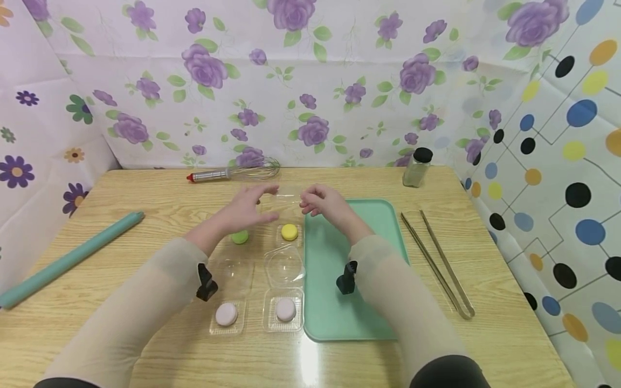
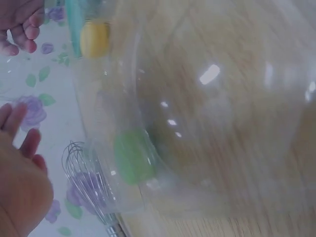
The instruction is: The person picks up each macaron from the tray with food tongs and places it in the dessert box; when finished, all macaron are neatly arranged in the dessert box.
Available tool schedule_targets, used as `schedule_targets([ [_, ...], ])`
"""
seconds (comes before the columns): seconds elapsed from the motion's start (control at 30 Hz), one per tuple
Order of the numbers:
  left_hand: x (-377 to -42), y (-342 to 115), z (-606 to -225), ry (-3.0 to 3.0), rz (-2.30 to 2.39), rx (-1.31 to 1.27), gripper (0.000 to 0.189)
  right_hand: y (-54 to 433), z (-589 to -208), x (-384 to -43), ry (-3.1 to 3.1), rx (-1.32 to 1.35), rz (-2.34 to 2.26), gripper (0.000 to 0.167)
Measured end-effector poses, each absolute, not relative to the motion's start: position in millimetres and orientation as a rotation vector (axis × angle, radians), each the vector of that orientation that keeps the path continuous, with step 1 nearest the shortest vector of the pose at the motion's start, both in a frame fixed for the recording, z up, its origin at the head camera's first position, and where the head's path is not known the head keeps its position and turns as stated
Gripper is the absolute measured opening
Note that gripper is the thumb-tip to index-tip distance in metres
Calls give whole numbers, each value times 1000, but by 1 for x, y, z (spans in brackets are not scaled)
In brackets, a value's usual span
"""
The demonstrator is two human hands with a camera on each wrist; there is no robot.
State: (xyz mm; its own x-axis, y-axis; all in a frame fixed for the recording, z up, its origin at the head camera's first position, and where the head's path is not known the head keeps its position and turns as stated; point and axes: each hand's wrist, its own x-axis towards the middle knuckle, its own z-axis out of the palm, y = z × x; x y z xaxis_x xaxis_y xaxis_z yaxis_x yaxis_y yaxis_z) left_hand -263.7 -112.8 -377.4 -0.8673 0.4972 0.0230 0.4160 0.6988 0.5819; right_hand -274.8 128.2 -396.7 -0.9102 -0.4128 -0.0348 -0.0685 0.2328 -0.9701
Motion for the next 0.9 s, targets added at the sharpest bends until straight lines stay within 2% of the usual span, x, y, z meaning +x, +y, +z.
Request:
schedule_targets([
  [0.17,-265,-114,-376,2570,1091,699,61,132,-399,-271,2345,-568,-1691,38],
  [0.4,-266,-115,-376,2480,1196,645,63,134,-389,-264,2396,-566,-1605,36],
  [0.53,-267,-117,-377,2492,1168,619,68,135,-392,-269,2429,-659,-1478,45],
  [0.73,-263,-118,-379,2613,966,642,79,130,-391,-269,2574,-792,-1041,68],
  [0.9,-260,-117,-384,2657,787,666,82,127,-395,-267,2638,-847,-847,71],
])
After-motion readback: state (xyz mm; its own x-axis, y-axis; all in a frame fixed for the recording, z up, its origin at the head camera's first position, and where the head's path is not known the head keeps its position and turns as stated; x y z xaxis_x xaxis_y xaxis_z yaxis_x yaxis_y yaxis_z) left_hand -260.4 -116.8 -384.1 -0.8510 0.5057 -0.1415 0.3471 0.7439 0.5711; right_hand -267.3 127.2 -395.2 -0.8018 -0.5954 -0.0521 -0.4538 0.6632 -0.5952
